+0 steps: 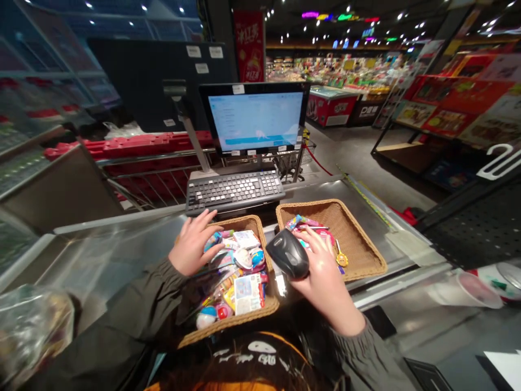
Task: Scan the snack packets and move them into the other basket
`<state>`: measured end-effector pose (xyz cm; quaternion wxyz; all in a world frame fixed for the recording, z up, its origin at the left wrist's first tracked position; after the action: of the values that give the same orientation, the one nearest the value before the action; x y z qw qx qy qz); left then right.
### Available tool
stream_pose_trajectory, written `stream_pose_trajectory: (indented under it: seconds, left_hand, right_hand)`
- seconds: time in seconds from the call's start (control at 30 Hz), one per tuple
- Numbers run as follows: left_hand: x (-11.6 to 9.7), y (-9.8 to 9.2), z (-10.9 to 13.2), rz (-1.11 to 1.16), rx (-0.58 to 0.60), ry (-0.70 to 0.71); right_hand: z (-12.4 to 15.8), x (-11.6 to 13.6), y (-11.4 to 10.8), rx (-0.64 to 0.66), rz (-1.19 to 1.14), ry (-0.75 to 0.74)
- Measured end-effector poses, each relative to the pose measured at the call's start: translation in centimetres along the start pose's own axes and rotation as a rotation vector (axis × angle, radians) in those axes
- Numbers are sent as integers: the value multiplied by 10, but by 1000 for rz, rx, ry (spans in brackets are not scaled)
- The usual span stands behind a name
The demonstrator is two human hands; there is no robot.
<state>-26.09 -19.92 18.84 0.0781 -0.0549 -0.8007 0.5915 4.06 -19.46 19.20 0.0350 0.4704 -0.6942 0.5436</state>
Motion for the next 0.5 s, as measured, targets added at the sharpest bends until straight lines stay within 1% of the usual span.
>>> stream_pose_trajectory:
  seconds: [0.1,0.2,0.3,0.4,0.5]
  left_hand:
    - [-35,2,-30,54,-18,157]
    - [-73,18,-65,85,-10,292]
    - [-115,46,-104,102,75,410]
    - [-158,81,-141,95,196,486]
    - [-196,118,-167,69,297,543]
  right_hand:
    - [18,-30,-22,-105,34,99]
    - [40,-55,-42,-195,92,158]
    - [58,-71,-58,-231,139,198]
    - [69,-80,-68,-243,145,247]
    - [76,-87,-75,-249,137,293]
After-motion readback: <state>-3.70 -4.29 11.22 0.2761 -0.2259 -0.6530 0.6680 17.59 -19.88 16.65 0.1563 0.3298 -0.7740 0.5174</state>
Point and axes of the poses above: each hand's wrist, its own z-axis away from the middle knuckle, its own y-axis out of the palm, x = y × z, the point moved 4 cm from there along -z, towards the middle knuckle, and after that the axes turned 13 degrees about -z, right-handed, at the moved point
